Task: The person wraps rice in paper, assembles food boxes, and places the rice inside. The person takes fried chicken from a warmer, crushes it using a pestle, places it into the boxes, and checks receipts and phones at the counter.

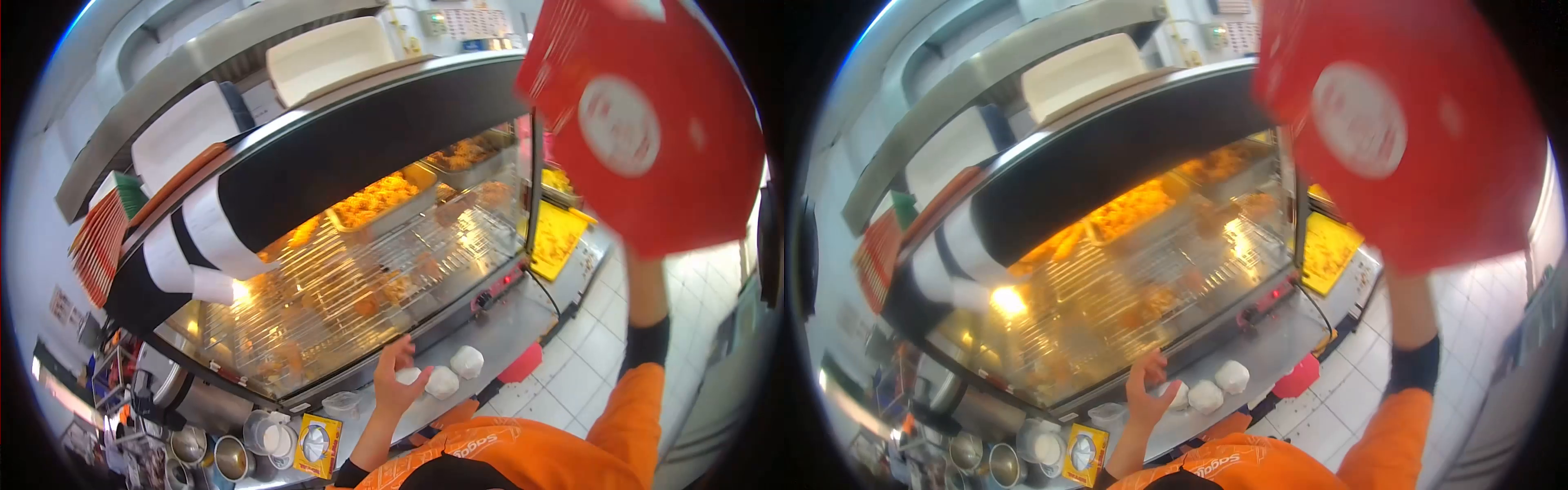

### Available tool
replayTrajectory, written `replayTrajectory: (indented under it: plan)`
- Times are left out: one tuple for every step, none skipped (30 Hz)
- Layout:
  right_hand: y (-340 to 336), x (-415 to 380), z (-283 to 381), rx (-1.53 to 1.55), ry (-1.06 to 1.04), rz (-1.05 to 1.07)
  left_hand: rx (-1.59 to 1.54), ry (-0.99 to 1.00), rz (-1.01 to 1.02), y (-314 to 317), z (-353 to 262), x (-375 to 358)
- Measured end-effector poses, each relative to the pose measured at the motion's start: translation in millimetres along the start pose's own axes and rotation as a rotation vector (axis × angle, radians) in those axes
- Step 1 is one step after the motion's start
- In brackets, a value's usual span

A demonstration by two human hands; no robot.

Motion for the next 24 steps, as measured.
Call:
replayTrajectory:
  plan:
    - [20.7, -32.2, 6.4, 0.08, 0.052, 0.12, -0.048, 0.122, -0.008, -2.5, -18.8, 9.0]
    - [45.3, -64.1, 10.0, 0.176, 0.118, 0.255, -0.096, 0.235, -0.018, -3.2, -33.0, 14.8]
    - [70.6, -96.3, 9.9, 0.272, 0.189, 0.39, -0.337, 0.198, -0.026, -1.2, -36.0, 22.3]
    - [95.3, -129.9, 9.0, 0.363, 0.25, 0.522, -0.574, 0.154, -0.041, 3.1, -36.1, 30.2]
    - [122.5, -163.9, 8.8, 0.451, 0.307, 0.641, -0.804, 0.099, -0.06, 5.7, -30.4, 27.9]
    - [148.0, -195.3, 7.7, 0.529, 0.361, 0.742, -0.94, -0.025, 0.1, 17.8, 2.4, 18.7]
    - [169.7, -224.1, 8.5, 0.591, 0.409, 0.819, -1.069, -0.154, 0.255, 30.7, 55.6, 5.3]
    - [184.5, -249.4, 8.2, 0.639, 0.451, 0.875, -1.196, -0.285, 0.406, 37.1, 84.9, -12.8]
    - [190.7, -270.2, 7.4, 0.676, 0.493, 0.913, -1.235, -0.356, 0.353, 32.6, 85.1, -30.0]
    - [188.4, -285.0, 5.5, 0.708, 0.532, 0.922, -1.267, -0.423, 0.3, 28.1, 81.0, -45.2]
    - [178.2, -293.5, 3.7, 0.735, 0.574, 0.884, -1.298, -0.489, 0.247, 24.8, 80.6, -55.7]
    - [165.8, -299.2, 0.2, 0.766, 0.625, 0.825, -1.307, -0.59, 0.192, 23.5, 85.4, -67.4]
    - [161.0, -296.7, -2.0, 0.831, 0.726, 0.72, -1.316, -0.691, 0.131, 22.6, 90.4, -80.9]
    - [155.8, -294.5, -4.1, 0.9, 0.818, 0.602, -1.324, -0.789, 0.068, 20.9, 95.3, -92.6]
    - [150.5, -292.6, -6.1, 0.969, 0.897, 0.475, -1.31, -0.814, -0.014, 16.6, 99.0, -100.9]
    - [145.9, -270.7, 6.4, 1.181, 1.079, 0.31, -1.294, -0.817, -0.023, 11.6, 101.2, -107.7]
    - [150.3, -265.3, 9.7, 1.179, 1.129, 0.251, -1.283, -0.816, -0.03, 6.2, 102.0, -112.8]
    - [154.5, -260.0, 13.1, 1.176, 1.176, 0.19, -1.271, -0.817, -0.037, 2.1, 100.6, -117.6]
    - [163.4, -266.0, 15.5, 0.976, 1.096, 0.249, -1.169, -0.771, -0.004, -4.1, 93.8, -119.6]
    - [171.2, -268.7, 17.0, 0.781, 1.003, 0.301, -1.188, -0.783, 0.018, -5.1, 97.6, -125.3]
    - [179.4, -270.3, 17.3, 0.789, 1.04, 0.3, -1.204, -0.792, 0.044, -7.2, 102.7, -131.4]
    - [186.2, -271.8, 17.9, 0.795, 1.077, 0.298, -1.222, -0.801, 0.071, -9.2, 106.8, -136.0]
    - [191.7, -273.4, 18.4, 0.799, 1.114, 0.298, -1.21, -0.823, 0.086, -11.1, 111.8, -139.1]
    - [195.1, -273.5, 19.6, 0.768, 1.095, 0.28, -1.145, -0.839, 0.083, -13.3, 113.3, -138.6]
Point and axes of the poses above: each hand's wrist, its own x-axis towards the middle knuckle, its own y-axis out of the palm, z = x × y, the point moved 4 cm from there along x, towards the middle knuckle, and after that the axes turned 9 degrees about x, right-handed, at the moved point
